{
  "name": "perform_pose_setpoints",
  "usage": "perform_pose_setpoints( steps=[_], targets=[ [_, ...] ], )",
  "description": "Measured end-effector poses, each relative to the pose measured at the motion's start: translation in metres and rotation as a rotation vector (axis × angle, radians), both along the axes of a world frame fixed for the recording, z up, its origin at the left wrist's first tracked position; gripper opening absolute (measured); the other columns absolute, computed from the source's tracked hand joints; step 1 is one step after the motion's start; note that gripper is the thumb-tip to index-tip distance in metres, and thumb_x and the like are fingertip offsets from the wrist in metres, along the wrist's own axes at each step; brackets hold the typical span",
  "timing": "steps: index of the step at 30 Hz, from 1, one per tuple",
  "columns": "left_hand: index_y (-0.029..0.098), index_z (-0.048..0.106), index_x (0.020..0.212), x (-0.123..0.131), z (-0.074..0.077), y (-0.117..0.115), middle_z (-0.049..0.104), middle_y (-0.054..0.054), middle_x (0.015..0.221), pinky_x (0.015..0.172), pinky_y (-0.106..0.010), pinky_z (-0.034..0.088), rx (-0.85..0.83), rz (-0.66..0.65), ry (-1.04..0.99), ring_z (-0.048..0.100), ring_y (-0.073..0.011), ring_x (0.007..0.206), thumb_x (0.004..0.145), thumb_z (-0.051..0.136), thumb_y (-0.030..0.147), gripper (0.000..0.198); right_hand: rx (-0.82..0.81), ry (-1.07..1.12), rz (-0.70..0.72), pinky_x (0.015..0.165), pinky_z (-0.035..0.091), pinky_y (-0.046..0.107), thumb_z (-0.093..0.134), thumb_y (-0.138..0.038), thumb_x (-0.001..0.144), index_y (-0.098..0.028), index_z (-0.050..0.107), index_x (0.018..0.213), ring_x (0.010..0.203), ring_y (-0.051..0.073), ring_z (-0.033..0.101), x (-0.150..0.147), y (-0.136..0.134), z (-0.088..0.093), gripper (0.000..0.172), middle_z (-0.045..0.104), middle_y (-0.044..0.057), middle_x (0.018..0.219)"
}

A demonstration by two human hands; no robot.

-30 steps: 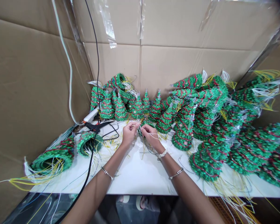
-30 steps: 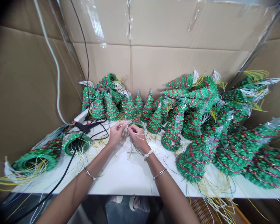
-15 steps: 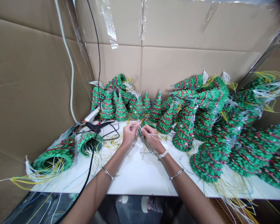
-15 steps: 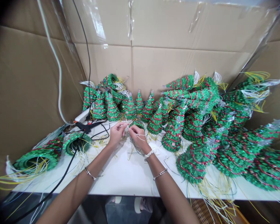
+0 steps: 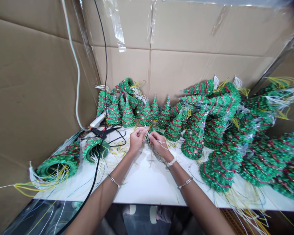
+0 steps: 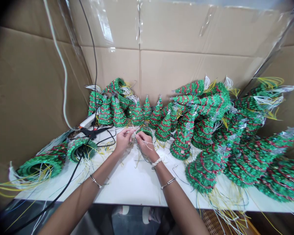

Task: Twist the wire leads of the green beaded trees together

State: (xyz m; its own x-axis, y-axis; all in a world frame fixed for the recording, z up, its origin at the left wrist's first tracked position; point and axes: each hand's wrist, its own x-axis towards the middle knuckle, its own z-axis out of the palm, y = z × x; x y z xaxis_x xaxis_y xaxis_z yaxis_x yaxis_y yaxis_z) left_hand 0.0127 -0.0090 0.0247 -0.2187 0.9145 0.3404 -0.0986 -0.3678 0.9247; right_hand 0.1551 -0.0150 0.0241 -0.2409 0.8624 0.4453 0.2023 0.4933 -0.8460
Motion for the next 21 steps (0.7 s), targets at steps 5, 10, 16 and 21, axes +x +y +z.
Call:
perform_pose_setpoints(
  steps=[5,10,16,21],
  targets=[
    [0.014,0.075,0.090,0.0000,-0.0013,0.0002,0.065,-0.001,0.067,0.045,-0.020,0.034,-0.002,-0.002,0.000,0.043,-0.0064,0.047,0.080,0.074,0.046,0.033,-0.008,0.007,0.006,0.060,0.037,0.026,0.052,-0.046,0.096,-0.021,0.057,0.075,0.057,0.013,0.049,0.0001,0.0023,-0.0032,0.033,0.053,-0.004,0.062],
    [0.015,0.075,0.089,0.0001,-0.0036,0.0014,0.068,-0.003,0.074,0.044,-0.020,0.033,-0.003,-0.003,-0.003,0.043,-0.0063,0.047,0.080,0.074,0.046,0.032,-0.018,-0.001,0.021,0.059,0.038,0.026,0.051,-0.046,0.097,-0.021,0.057,0.078,0.056,0.013,0.050,0.0016,0.0019,-0.0023,0.032,0.053,-0.004,0.062],
    [0.015,0.075,0.089,0.0001,-0.0024,0.0003,0.061,0.001,0.062,0.045,-0.020,0.032,-0.004,0.005,0.003,0.043,-0.0073,0.047,0.079,0.074,0.046,0.033,-0.026,0.007,0.022,0.058,0.039,0.026,0.051,-0.046,0.096,-0.021,0.057,0.079,0.054,0.013,0.051,0.0024,0.0016,-0.0025,0.031,0.054,-0.003,0.064],
    [0.014,0.075,0.091,0.0004,-0.0012,-0.0006,0.057,0.002,0.058,0.046,-0.021,0.033,-0.008,0.008,0.010,0.043,-0.0078,0.047,0.081,0.073,0.046,0.033,-0.024,0.003,0.021,0.059,0.041,0.026,0.051,-0.045,0.097,-0.021,0.058,0.080,0.055,0.013,0.053,0.0019,-0.0001,-0.0011,0.030,0.053,-0.004,0.065]
  ],
)
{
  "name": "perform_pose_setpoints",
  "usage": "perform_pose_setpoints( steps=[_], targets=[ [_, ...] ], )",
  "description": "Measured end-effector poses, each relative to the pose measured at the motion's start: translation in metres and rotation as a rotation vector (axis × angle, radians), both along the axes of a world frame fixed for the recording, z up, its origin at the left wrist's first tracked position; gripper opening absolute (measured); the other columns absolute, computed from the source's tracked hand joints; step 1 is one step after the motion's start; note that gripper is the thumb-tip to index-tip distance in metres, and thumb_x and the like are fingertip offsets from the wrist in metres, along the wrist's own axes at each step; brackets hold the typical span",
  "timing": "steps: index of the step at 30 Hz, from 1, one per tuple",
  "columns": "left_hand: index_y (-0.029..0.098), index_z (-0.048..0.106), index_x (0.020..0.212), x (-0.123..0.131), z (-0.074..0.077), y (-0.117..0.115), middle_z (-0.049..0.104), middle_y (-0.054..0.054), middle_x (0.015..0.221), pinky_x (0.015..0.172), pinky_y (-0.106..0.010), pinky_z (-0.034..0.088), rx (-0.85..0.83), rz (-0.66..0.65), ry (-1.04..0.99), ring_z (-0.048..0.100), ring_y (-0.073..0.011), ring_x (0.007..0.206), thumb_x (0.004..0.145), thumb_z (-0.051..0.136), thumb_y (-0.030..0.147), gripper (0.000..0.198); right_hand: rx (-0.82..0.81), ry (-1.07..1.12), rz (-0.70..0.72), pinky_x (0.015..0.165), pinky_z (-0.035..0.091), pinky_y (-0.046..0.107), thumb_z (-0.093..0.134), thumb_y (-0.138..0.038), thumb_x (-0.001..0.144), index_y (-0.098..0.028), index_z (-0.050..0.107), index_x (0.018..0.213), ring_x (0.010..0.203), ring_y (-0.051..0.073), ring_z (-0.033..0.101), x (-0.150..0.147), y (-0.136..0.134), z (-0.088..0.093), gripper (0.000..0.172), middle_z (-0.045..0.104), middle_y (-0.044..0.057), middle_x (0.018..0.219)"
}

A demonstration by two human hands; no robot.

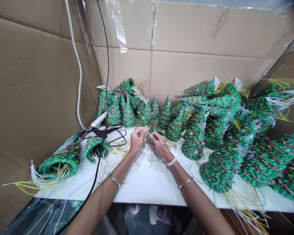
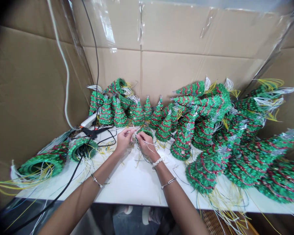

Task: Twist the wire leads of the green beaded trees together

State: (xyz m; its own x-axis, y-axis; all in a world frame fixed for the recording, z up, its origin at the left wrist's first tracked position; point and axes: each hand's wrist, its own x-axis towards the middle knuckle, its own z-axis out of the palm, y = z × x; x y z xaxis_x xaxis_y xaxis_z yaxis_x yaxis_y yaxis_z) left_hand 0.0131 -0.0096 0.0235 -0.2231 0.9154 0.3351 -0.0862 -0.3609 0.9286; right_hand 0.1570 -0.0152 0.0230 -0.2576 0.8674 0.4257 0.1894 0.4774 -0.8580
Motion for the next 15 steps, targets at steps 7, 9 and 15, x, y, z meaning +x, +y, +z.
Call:
perform_pose_setpoints(
  steps=[7,9,15],
  targets=[
    [0.015,0.075,0.092,-0.0009,-0.0013,0.0011,0.056,0.003,0.056,0.046,-0.021,0.033,0.006,0.008,0.005,0.044,-0.0083,0.047,0.081,0.072,0.045,0.033,-0.005,0.004,0.023,0.056,0.042,0.026,0.050,-0.047,0.097,-0.021,0.059,0.083,0.053,0.013,0.054,0.0003,0.0014,-0.0022,0.031,0.054,-0.003,0.067],
    [0.015,0.075,0.092,-0.0013,-0.0020,0.0017,0.056,0.003,0.055,0.046,-0.020,0.032,0.002,0.009,0.004,0.044,-0.0082,0.047,0.081,0.072,0.046,0.033,-0.002,-0.003,0.017,0.056,0.042,0.026,0.050,-0.047,0.097,-0.021,0.059,0.083,0.053,0.013,0.054,0.0003,0.0020,-0.0029,0.031,0.054,-0.003,0.067],
    [0.014,0.074,0.090,-0.0021,-0.0016,0.0011,0.059,0.002,0.058,0.045,-0.020,0.032,0.001,0.007,-0.008,0.044,-0.0073,0.047,0.080,0.073,0.046,0.034,-0.008,0.003,0.023,0.055,0.042,0.026,0.051,-0.048,0.097,-0.021,0.058,0.081,0.053,0.012,0.053,0.0006,0.0010,-0.0016,0.032,0.055,-0.003,0.068]
  ],
)
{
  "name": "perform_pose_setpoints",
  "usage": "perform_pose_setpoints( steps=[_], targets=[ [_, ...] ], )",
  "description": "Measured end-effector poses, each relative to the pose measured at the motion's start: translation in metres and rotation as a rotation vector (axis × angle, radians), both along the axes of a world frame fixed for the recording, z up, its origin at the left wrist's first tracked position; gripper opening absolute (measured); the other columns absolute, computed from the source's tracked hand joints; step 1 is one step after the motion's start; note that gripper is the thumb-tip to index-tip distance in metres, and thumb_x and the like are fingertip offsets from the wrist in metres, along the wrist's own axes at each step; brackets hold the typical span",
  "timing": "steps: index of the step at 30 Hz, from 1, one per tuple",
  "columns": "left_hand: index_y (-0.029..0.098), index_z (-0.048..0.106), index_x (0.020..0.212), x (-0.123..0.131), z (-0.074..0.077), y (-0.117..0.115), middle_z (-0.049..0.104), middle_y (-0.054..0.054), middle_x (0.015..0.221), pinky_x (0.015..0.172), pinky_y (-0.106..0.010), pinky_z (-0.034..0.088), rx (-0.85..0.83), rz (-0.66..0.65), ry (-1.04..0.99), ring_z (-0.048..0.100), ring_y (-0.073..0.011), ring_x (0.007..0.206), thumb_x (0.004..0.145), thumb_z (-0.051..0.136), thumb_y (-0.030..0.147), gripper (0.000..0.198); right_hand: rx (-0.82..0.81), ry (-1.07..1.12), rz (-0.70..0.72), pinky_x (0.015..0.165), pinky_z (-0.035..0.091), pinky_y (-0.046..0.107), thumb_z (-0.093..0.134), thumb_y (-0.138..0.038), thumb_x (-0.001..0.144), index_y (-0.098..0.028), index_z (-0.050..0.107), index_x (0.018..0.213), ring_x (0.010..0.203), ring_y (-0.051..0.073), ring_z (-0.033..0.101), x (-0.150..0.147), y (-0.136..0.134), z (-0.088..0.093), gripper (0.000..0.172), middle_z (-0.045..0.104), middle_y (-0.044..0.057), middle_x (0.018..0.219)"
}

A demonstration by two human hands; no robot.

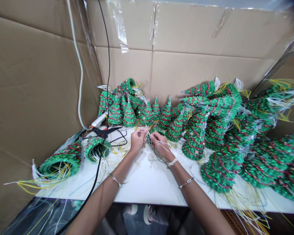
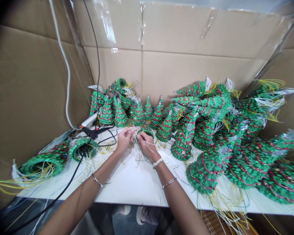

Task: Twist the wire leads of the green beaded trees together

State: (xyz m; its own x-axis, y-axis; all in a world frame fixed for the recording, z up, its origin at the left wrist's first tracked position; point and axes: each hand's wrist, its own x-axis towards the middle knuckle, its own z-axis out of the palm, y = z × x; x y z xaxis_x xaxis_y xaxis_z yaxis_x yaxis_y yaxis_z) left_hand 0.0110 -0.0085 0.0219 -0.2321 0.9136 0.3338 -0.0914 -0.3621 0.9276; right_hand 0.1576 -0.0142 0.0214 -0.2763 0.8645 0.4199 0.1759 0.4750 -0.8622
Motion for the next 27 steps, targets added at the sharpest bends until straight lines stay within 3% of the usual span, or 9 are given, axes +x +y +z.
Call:
perform_pose_setpoints(
  steps=[5,14,20,27],
  targets=[
    [0.015,0.074,0.088,0.001,0.004,-0.003,0.065,-0.001,0.067,0.043,-0.021,0.032,-0.007,-0.014,-0.025,0.042,-0.0063,0.045,0.076,0.076,0.047,0.034,0.016,0.002,-0.029,0.060,0.042,0.026,0.054,-0.050,0.094,-0.020,0.065,0.086,0.060,0.014,0.053,-0.003,-0.003,0.006,0.033,0.062,-0.001,0.070],
    [0.015,0.075,0.092,0.001,0.006,-0.002,0.065,-0.001,0.072,0.045,-0.020,0.033,-0.048,-0.082,-0.094,0.045,-0.0059,0.049,0.073,0.078,0.047,0.037,-0.051,0.168,-0.050,0.053,0.035,0.025,0.059,-0.052,0.091,-0.019,0.066,0.090,0.056,0.013,0.044,-0.008,-0.001,0.009,0.033,0.051,-0.003,0.062],
    [0.016,0.075,0.092,-0.001,0.001,-0.001,0.051,0.004,0.059,0.046,-0.019,0.028,-0.110,-0.055,-0.158,0.038,-0.0060,0.050,0.071,0.080,0.049,0.040,-0.039,0.160,-0.056,0.055,0.035,0.026,0.061,-0.050,0.089,-0.018,0.072,0.099,0.058,0.013,0.044,-0.007,0.002,0.006,0.035,0.057,-0.001,0.067],
    [0.017,0.072,0.087,-0.001,-0.003,0.000,0.042,0.007,0.055,0.046,-0.020,0.025,-0.101,-0.053,-0.154,0.034,-0.0062,0.049,0.072,0.080,0.051,0.038,0.092,-0.031,-0.094,0.061,0.040,0.027,0.055,-0.041,0.094,-0.019,0.073,0.120,0.058,0.014,0.047,-0.005,0.004,0.000,0.039,0.065,0.001,0.073]
  ],
)
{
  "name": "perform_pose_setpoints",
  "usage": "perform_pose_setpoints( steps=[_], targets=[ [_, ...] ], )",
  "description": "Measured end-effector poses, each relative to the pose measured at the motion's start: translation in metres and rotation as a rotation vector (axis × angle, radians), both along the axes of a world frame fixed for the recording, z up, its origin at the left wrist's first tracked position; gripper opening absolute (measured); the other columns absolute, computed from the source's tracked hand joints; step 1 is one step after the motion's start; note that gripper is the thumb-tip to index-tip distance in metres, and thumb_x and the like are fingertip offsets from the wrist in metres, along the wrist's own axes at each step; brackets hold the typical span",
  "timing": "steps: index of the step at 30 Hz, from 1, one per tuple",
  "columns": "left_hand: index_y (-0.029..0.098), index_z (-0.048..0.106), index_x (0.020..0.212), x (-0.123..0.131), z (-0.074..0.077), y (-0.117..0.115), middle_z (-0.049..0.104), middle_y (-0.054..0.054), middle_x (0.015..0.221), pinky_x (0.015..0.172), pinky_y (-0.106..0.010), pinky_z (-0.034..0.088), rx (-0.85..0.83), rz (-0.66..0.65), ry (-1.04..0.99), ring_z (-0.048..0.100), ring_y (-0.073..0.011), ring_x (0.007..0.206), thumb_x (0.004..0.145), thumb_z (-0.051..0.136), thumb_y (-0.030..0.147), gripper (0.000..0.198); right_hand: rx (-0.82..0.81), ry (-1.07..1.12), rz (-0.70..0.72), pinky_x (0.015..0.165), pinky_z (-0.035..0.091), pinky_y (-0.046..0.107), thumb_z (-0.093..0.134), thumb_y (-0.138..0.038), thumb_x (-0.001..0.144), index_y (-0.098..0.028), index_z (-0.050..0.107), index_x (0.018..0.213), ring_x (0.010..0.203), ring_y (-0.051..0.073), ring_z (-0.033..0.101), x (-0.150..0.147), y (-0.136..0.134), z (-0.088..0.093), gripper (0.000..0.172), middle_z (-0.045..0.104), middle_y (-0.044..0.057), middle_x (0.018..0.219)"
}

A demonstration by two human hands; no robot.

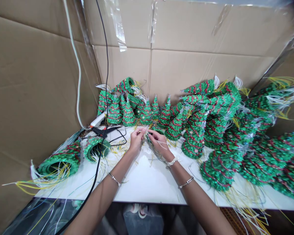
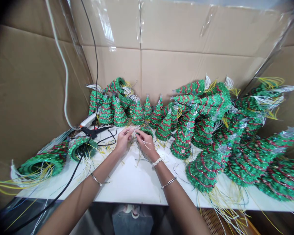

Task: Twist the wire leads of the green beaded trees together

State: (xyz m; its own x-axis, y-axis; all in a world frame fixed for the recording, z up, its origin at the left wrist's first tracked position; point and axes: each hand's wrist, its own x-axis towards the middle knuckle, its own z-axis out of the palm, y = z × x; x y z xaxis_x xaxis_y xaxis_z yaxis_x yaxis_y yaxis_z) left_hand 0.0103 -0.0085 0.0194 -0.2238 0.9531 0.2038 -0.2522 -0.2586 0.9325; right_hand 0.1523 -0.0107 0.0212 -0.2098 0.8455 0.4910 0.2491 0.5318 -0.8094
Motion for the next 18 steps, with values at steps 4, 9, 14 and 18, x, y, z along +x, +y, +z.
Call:
perform_pose_setpoints(
  steps=[4,9,14,18],
  targets=[
    [0.018,0.072,0.086,0.0001,-0.0008,0.0009,0.042,0.006,0.054,0.045,-0.021,0.025,0.018,0.018,0.022,0.035,-0.0070,0.048,0.072,0.079,0.051,0.037,0.071,-0.091,-0.018,0.066,0.045,0.028,0.051,-0.037,0.095,-0.021,0.072,0.125,0.060,0.015,0.053,-0.0001,-0.0010,-0.0001,0.040,0.073,0.003,0.084],
    [0.019,0.073,0.084,0.0006,0.0006,0.0014,0.051,0.005,0.056,0.046,-0.021,0.029,0.042,0.060,0.085,0.039,-0.0077,0.048,0.072,0.079,0.049,0.034,0.111,-0.127,-0.025,0.077,0.050,0.030,0.048,-0.032,0.097,-0.022,0.069,0.130,0.074,0.018,0.065,-0.0002,-0.0021,0.0002,0.041,0.077,0.006,0.107],
    [0.018,0.075,0.082,-0.0002,0.0026,0.0008,0.064,-0.001,0.071,0.050,-0.021,0.035,0.083,0.087,0.162,0.044,-0.0084,0.053,0.074,0.078,0.046,0.029,0.137,-0.140,-0.024,0.082,0.051,0.032,0.047,-0.031,0.098,-0.022,0.068,0.131,0.085,0.021,0.069,0.0006,-0.0001,-0.0049,0.040,0.075,0.008,0.116],
    [0.017,0.077,0.079,-0.0016,0.0057,-0.0004,0.067,-0.002,0.074,0.050,-0.022,0.035,0.092,0.082,0.184,0.042,-0.0080,0.052,0.072,0.079,0.046,0.030,0.148,-0.145,-0.014,0.080,0.051,0.031,0.046,-0.031,0.098,-0.022,0.068,0.131,0.085,0.020,0.069,0.0017,0.0018,-0.0081,0.041,0.076,0.008,0.113]
  ],
)
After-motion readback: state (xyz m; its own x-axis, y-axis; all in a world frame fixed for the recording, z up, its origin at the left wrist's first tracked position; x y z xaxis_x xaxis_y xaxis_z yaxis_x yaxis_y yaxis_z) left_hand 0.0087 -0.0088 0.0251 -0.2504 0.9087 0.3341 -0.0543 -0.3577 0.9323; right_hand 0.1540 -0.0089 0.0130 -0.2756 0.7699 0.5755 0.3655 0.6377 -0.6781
